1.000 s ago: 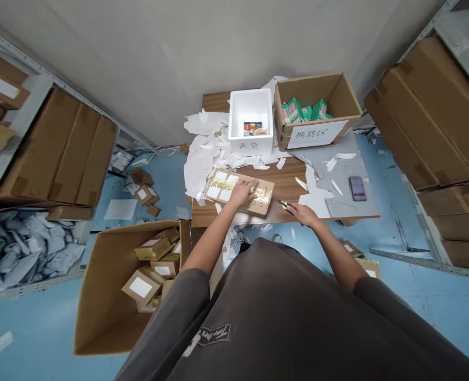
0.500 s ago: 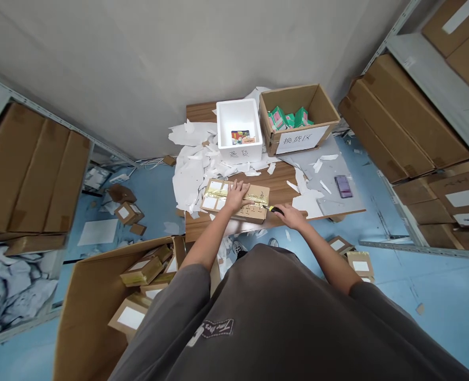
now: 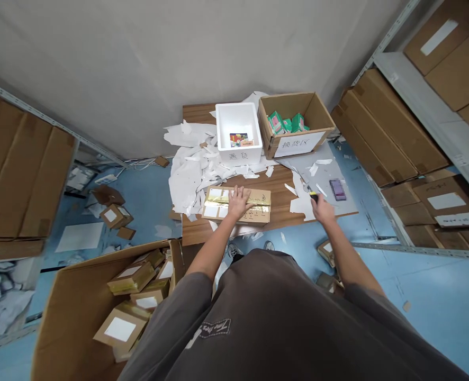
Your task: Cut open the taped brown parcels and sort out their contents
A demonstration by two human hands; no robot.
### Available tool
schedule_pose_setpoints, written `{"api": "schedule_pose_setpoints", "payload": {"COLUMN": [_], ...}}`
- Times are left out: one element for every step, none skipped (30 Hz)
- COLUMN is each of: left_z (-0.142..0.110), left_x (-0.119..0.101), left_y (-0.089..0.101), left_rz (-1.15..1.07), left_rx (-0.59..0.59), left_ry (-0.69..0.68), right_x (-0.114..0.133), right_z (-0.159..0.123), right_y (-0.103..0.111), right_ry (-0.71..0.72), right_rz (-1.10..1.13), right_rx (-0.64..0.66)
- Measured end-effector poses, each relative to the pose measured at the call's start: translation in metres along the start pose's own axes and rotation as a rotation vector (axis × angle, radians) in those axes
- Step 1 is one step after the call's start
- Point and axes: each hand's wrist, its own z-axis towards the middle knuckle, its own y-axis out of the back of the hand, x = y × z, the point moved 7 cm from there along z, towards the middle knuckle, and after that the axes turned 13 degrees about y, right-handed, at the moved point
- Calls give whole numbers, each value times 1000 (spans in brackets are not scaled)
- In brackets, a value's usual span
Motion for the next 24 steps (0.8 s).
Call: {"api": "schedule_pose_setpoints", "payload": {"left_z": [1, 3, 4, 6, 8, 9, 10, 11, 11, 11, 10, 9, 7, 3, -2, -8, -16, -25, -36, -46, -56, -65, -72, -77], "left_x": [0, 0, 0, -1, -1, 0, 0, 1, 2, 4, 8, 15, 23, 33, 44, 56, 67, 76, 82, 84, 82, 77, 69, 61], "left_y": [-1, -2, -2, -2, 0, 1, 3, 5, 6, 8, 10, 12, 14, 16, 18, 20, 20, 18, 14, 8, 0, -9, -17, -25], "left_rz": [-11, -24, -42, -66, -95, -124, -150, -168, -179, -181, -177, -170, -158, -145, -133, -125, -126, -138, -162, -194, -232, -273, -312, -349], "left_rx": [-5, -14, -25, -39, -53, -66, -78, -82, -76, -61, -39, -11, 18, 43, 61, 74, 83, 89, 91, 93, 93, 93, 97, 102], "left_ry": [-3, -4, -1, 6, 20, 42, 67, 91, 109, 120, 126, 131, 138, 149, 162, 181, 204, 234, 266, 297, 327, 349, 371, 400], "right_x": [-12, -16, -11, 2, 21, 42, 65, 85, 99, 109, 115, 117, 117, 115, 114, 113, 114, 118, 125, 135, 145, 155, 164, 170], "right_z": [0, 1, 3, 5, 8, 10, 11, 13, 13, 14, 16, 20, 26, 35, 46, 60, 76, 93, 112, 131, 148, 163, 176, 185], "right_y": [0, -8, -23, -42, -62, -81, -102, -121, -136, -147, -153, -156, -155, -150, -144, -137, -128, -120, -110, -100, -91, -82, -75, -70], "right_ry": [-25, -23, -8, 11, 39, 40, 52, 37, -10, -43, -70, -80, -73, -59, -47, -42, -58, -81, -88, -91, -101, -114, -113, -110], "right_rz": [23, 83, 190, 337, 506, 664, 807, 907, 947, 957, 941, 911, 875, 837, 800, 761, 718, 680, 646, 614, 583, 556, 537, 525], "right_rx": [-54, -75, -68, -74, -116, -171, -194, -225, -257, -275, -287, -288, -281, -269, -251, -236, -224, -207, -204, -212, -220, -229, -234, -233]}}
